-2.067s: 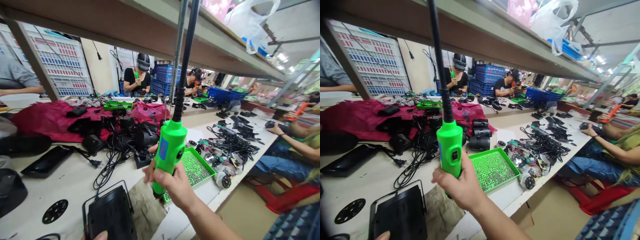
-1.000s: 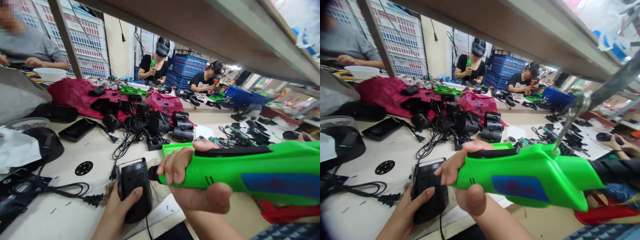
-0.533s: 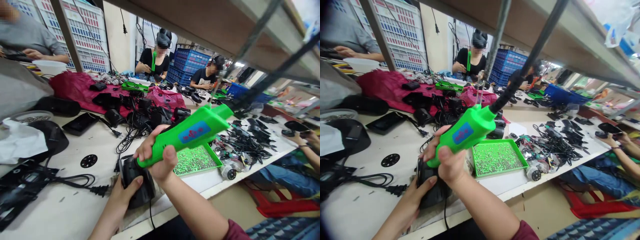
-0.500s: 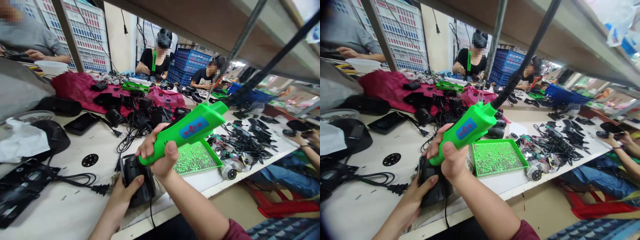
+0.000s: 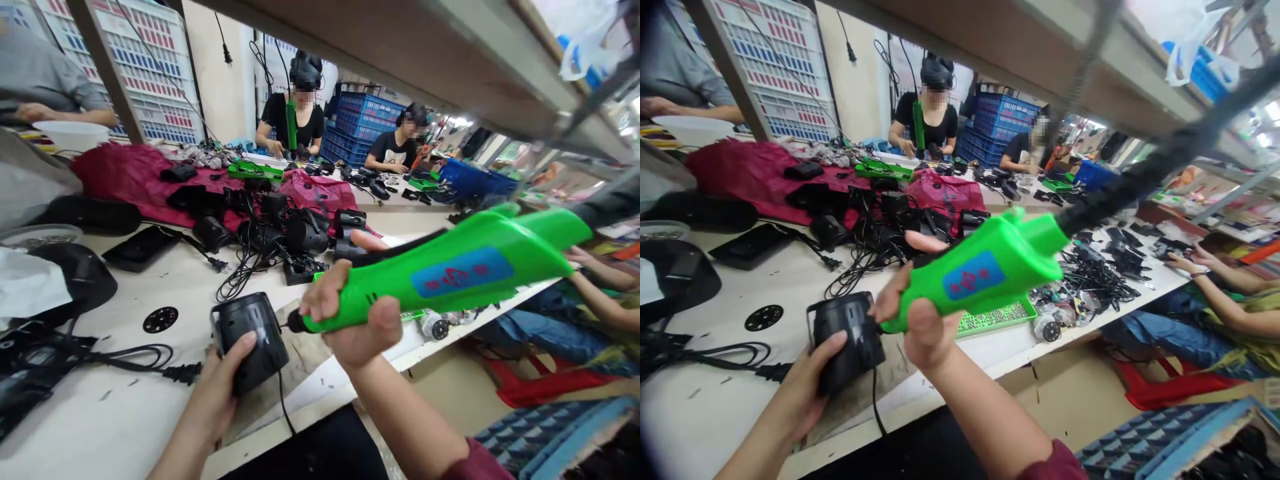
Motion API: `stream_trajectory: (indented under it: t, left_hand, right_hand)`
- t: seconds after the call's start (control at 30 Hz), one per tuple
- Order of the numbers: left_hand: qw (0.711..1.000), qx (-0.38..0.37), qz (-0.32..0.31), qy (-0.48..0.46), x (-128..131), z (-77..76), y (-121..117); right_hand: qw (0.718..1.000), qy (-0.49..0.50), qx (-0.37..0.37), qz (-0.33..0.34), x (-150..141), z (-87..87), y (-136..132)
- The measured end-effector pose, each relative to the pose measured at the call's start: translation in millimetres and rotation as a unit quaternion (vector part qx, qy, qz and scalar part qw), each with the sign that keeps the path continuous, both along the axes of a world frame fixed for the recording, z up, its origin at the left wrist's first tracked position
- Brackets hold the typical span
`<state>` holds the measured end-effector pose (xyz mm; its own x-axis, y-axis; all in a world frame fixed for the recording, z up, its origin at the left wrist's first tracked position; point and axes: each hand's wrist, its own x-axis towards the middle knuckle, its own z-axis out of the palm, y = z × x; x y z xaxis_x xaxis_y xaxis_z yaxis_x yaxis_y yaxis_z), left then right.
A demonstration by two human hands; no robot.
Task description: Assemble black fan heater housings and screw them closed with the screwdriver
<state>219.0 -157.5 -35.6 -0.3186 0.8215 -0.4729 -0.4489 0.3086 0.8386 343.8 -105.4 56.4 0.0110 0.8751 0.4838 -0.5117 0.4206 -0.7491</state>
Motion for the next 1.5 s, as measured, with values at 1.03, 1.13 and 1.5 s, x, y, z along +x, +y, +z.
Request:
stream_trajectory:
  t: [1.03, 1.13, 1.5]
  left_hand:
    - [0.996, 0.005, 0.066, -0.058, 4.1, -4.1, 2.2]
    - [0.994, 0.014, 0.079, -0.069, 4.5, -4.8, 1.1]
    - [0.999, 0.012, 0.03, 0.012, 10.0, -2.3, 4.8]
  right_hand:
    - [0.998, 0.019, 0.004, 0.06, -0.3, -28.3, 3.6]
    - [0.998, 0.017, -0.011, 0.062, -4.5, -34.7, 12.2]
    - [0.997, -0.004, 0.001, 0.082, 25.9, 7.6, -31.2]
